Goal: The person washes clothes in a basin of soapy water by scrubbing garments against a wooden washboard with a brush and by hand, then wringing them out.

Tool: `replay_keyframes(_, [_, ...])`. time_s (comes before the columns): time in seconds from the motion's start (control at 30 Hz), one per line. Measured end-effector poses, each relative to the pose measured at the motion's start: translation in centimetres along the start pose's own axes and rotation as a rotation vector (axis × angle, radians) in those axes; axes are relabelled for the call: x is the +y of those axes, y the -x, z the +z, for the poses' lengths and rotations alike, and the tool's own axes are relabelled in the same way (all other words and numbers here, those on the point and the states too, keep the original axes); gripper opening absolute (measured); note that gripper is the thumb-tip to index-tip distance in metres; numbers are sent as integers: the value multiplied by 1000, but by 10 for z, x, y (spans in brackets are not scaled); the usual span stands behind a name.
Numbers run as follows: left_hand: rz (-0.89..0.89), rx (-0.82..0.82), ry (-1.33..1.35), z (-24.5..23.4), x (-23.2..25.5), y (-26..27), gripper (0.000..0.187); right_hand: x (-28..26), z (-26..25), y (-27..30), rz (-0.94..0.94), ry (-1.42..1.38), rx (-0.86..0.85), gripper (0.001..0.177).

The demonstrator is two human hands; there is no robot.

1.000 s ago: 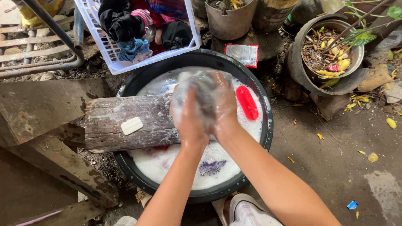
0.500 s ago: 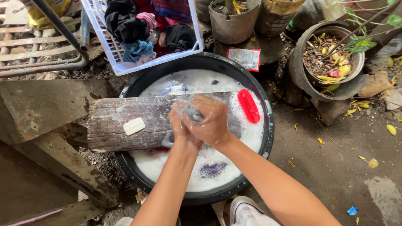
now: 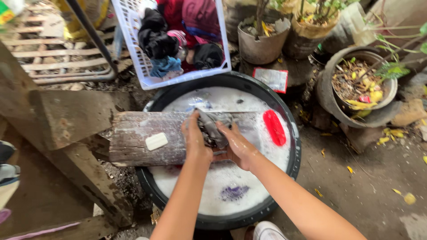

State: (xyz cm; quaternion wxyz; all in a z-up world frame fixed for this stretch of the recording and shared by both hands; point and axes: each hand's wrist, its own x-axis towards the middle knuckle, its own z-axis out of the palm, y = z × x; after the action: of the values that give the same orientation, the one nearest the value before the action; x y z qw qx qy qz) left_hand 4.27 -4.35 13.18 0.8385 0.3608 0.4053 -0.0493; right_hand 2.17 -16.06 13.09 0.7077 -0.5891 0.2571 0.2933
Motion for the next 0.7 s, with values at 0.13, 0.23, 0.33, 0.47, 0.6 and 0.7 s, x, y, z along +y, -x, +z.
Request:
replay_keyframes(0.13, [155,-133,-154,7,20,-11,72,-38,8,-19,-258,-78,-126,87])
replay_keyframes(0.23, [317,-392,-88,32,62,-31,92,-95,18,-38,-521,-156,-121,83])
replay_keyframes(0.33, [446,-517,59,57,116,-41,100,-157,29,-50,-490,-303,-77,78])
replay_keyframes(0.47, [519,-462,-138,52,137,-46,83,-172,15,-82,-519,-316,-341,57])
replay_keyframes(0.6, [557,-527,-1008,1,88,-84,29,-86,-19,-119,-499,306,-244,21])
replay_keyframes(0.7, [691,-983,-1907,-65,11,-130,25,13,-45,-132,-134,1578,-419,17])
